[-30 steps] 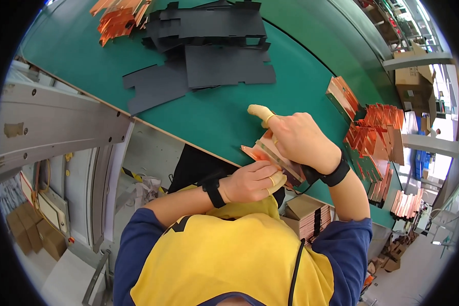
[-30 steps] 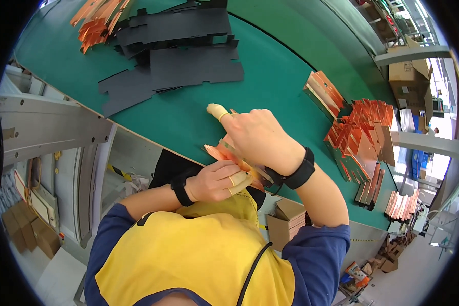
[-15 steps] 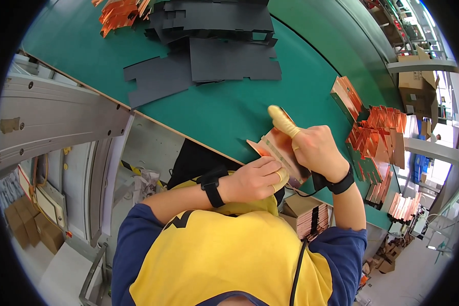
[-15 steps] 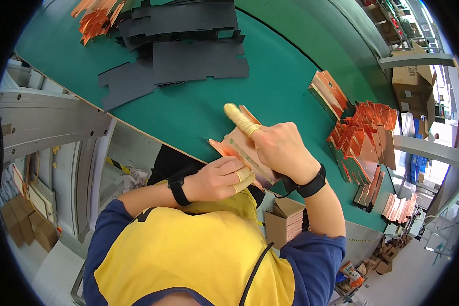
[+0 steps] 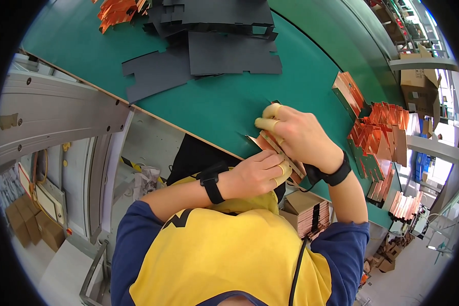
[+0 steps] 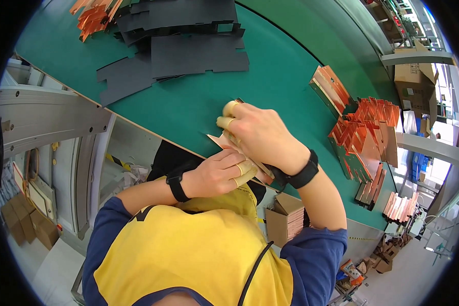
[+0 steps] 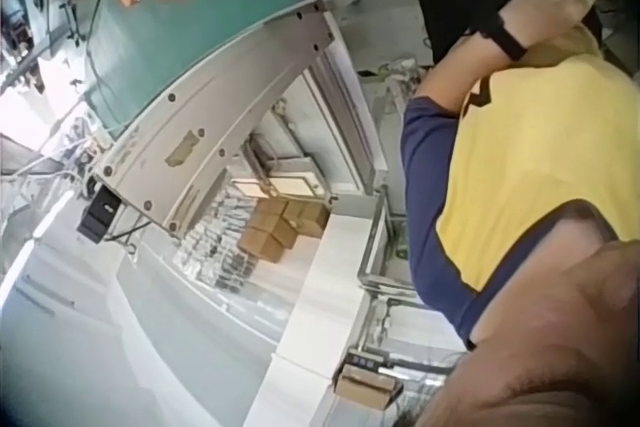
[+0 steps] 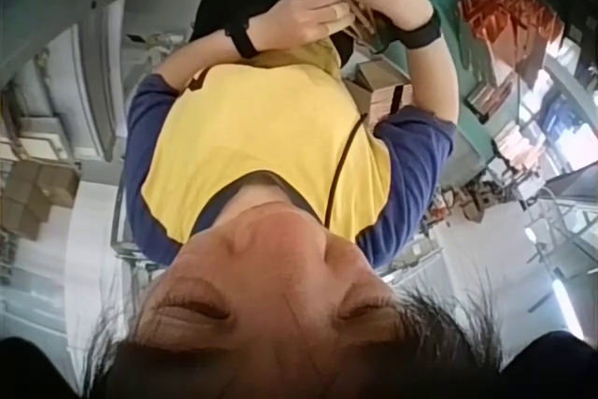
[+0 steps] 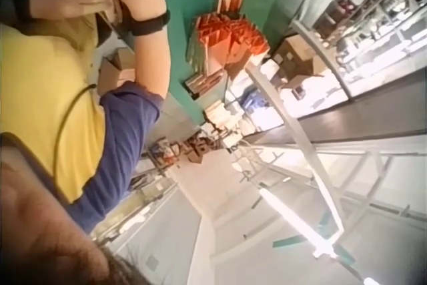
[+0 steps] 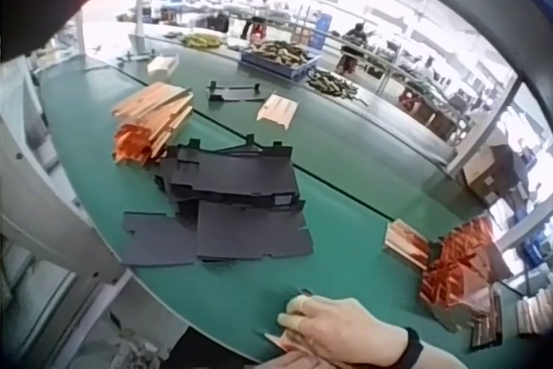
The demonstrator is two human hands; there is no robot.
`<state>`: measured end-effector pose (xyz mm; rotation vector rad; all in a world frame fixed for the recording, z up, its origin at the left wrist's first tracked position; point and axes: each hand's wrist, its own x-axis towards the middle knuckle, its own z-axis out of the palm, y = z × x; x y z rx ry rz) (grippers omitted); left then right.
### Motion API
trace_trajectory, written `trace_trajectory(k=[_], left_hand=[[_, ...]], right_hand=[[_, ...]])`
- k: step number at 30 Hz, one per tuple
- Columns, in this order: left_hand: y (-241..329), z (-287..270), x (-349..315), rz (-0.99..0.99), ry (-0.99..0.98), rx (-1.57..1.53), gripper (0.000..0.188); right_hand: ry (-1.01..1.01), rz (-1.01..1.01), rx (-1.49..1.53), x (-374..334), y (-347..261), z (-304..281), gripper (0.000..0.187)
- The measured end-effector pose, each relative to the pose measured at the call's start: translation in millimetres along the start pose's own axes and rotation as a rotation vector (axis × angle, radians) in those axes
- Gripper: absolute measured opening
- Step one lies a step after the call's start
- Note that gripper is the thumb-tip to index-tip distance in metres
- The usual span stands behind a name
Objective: The person stacks copper plates and places them into a box before peeling adhesive strips from more copper plates to attach black panels. They press the panels onto the plates by hand and set the finished components aside.
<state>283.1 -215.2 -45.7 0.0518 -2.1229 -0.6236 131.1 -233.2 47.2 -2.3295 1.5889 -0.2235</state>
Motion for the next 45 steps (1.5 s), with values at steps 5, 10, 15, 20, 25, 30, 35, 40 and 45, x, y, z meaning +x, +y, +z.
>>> trace_trajectory(k=[5, 10, 15, 20, 25, 30, 35, 40, 45], left_hand=[[0.7, 2.9, -5.7, 0.019, -0.026, 0.034, 0.031], [-0.5, 5.7, -13.4, 0.057, -0.024, 0.082, 0.030], [-0.3, 5.1, -14.4, 0.048, -0.051, 0.078, 0.030], [1.2, 3.4, -7.5, 0.049, -0.055, 0.089, 0.031], [0.0, 0.6, -8.6, 0.047, -0.053, 0.046, 0.032], [-1.4, 1.9, -3.7, 0.038, -0.039, 0.062, 0.032], [1.6, -1.5, 7.2, -0.049, -0.041, 0.075, 0.031], [-15.0, -12.3, 4.9, -0.129, -0.005, 0.178, 0.029], [-14.3, -26.2, 3.9, -0.127, -0.021, 0.211, 0.030]], right_hand=[[-0.100, -0.083, -0.027, 9.2, 0.5, 3.5, 0.021], [-0.174, -0.038, -0.085, 11.4, -1.9, 5.6, 0.013], [-0.242, -0.050, -0.102, 13.2, -2.6, 1.9, 0.009], [-0.091, -0.079, -0.028, -23.1, -0.7, 1.5, 0.009], [0.145, 0.431, 0.317, -142.7, -18.1, -37.2, 0.009], [0.726, 0.865, 0.644, -276.1, -58.5, -42.7, 0.004], [0.108, 1.172, 0.079, -272.6, -54.3, -35.1, 0.012], [0.049, 0.597, -0.114, -109.9, -15.4, -55.7, 0.014], [0.132, 0.014, -0.007, 54.8, 21.5, -38.2, 0.019]])
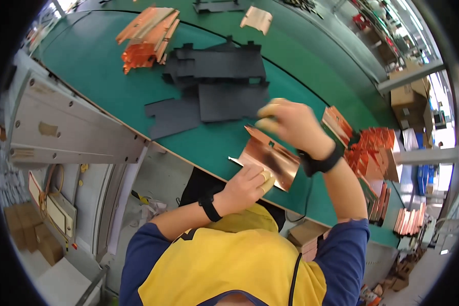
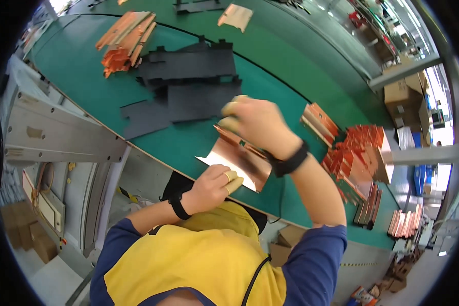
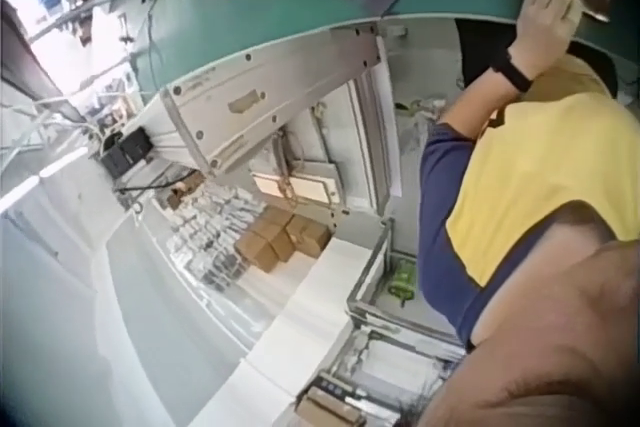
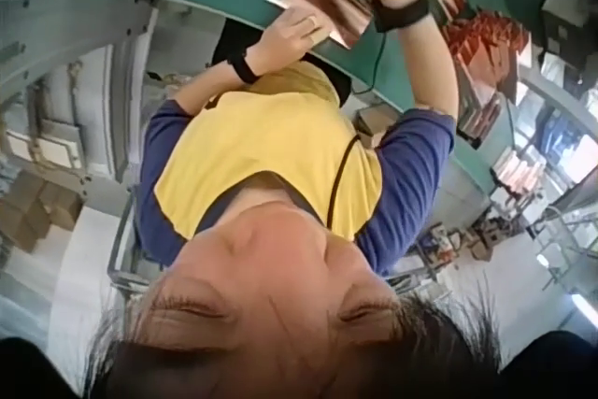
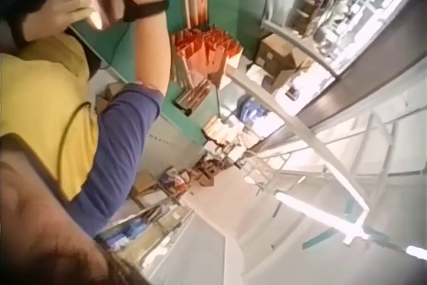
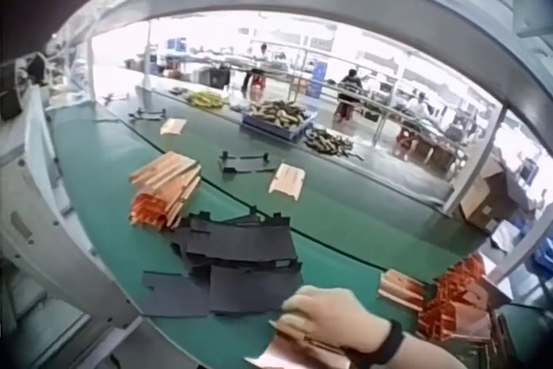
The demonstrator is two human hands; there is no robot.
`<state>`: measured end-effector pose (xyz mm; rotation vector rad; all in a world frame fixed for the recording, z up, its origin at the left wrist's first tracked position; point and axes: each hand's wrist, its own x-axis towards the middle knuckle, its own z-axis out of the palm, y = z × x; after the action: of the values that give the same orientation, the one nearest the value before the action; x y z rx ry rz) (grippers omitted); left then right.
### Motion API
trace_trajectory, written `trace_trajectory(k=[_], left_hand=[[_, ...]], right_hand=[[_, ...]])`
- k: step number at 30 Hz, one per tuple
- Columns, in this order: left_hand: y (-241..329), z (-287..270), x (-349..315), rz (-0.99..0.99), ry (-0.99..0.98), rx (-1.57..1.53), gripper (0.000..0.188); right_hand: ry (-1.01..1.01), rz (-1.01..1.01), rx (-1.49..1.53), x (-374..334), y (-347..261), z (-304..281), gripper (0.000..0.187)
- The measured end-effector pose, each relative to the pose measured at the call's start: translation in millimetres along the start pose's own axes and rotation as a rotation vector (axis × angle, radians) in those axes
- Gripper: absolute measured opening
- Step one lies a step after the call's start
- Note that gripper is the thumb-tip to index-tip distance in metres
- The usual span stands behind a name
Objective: The person stacks copper plates and places them into a box before peeling adhesive strips from more copper plates to attach black panels. They press the panels onto the plates by hand and set the finished components aside.
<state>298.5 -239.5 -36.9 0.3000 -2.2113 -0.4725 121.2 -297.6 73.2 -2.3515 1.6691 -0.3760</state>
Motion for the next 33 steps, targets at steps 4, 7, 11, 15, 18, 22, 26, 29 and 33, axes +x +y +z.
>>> trace_trajectory(k=[4, 7, 11, 15, 18, 22, 26, 29, 33], left_hand=[[2.9, -0.1, 2.2, 0.020, -0.031, -0.017, 0.032], [2.6, 2.7, 2.5, 0.014, -0.019, -0.033, 0.034], [0.3, 2.0, 2.0, 0.027, -0.013, 0.016, 0.035], [-0.2, 0.0, 4.3, 0.048, 0.006, 0.070, 0.034], [-1.0, 2.0, 4.4, 0.042, 0.011, 0.041, 0.033], [-1.1, 4.7, 4.8, 0.037, 0.025, 0.024, 0.033], [0.8, 7.8, 1.3, 0.016, 0.032, 0.009, 0.032], [6.0, 3.9, -0.5, 0.030, 0.020, -0.029, 0.032], [13.6, 3.1, -6.3, 0.074, -0.029, -0.099, 0.032]], right_hand=[[-0.020, -0.162, -0.093, 54.1, -41.5, 48.8, 0.018], [-0.027, -0.195, -0.096, 50.0, -43.1, 45.8, 0.017], [0.151, -0.123, 0.148, 14.2, -30.9, 13.6, 0.013], [0.278, -0.024, 0.424, -1.7, -19.5, 18.3, 0.010], [0.235, -0.021, 0.499, 13.2, -13.7, 37.2, 0.011], [0.234, 0.069, 0.605, 20.9, -23.5, 21.3, 0.013], [0.579, 0.267, 0.796, -8.4, -34.7, -33.5, 0.014], [0.645, 0.128, 0.645, -85.7, -27.3, -64.5, 0.011], [0.720, 0.279, 0.422, -147.9, -35.1, -40.0, 0.021]])
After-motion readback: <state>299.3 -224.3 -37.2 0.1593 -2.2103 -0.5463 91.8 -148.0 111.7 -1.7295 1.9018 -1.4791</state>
